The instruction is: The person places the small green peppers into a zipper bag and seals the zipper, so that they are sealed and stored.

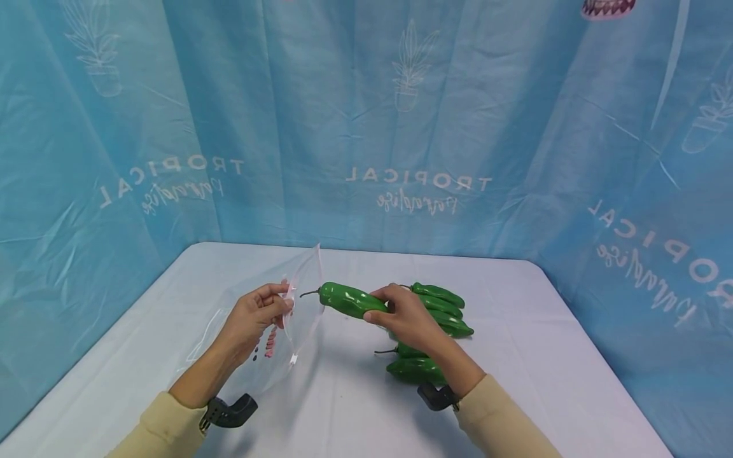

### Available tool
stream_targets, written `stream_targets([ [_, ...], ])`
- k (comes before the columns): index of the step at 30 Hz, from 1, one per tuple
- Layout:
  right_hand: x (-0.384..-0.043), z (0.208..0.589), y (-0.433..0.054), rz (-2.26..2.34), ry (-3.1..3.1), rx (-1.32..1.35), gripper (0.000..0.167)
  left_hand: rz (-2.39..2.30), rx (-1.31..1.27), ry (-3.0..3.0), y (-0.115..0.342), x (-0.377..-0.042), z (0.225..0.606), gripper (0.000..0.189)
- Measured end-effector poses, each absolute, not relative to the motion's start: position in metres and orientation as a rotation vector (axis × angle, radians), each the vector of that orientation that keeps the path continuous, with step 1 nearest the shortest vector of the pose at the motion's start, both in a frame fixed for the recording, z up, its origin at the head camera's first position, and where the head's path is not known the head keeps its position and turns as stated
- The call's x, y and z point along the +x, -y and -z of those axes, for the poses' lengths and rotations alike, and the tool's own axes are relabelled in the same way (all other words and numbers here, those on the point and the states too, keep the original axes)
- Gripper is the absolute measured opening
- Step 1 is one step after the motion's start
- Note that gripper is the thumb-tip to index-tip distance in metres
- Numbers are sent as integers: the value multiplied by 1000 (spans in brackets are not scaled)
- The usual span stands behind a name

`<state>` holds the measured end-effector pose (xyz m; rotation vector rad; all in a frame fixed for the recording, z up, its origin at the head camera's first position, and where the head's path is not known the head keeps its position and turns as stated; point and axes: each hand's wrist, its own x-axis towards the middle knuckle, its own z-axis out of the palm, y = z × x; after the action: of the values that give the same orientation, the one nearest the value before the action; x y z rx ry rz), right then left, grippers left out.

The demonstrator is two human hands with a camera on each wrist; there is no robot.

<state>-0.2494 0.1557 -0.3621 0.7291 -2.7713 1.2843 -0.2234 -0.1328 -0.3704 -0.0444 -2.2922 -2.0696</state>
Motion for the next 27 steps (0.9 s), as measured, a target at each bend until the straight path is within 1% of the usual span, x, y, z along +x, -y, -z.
stream_targets([
  [8,-254,362,-146,-1271,2801,729,42,2060,-35,2298,133,-224,371,30],
  [18,-261,355,-131,-1245,2873,660,41,2075,-67,2286,135,-224,369,31],
  [27,-264,351,-124,-1142,2874,757,40,2079,-80,2286,135,-224,366,32],
])
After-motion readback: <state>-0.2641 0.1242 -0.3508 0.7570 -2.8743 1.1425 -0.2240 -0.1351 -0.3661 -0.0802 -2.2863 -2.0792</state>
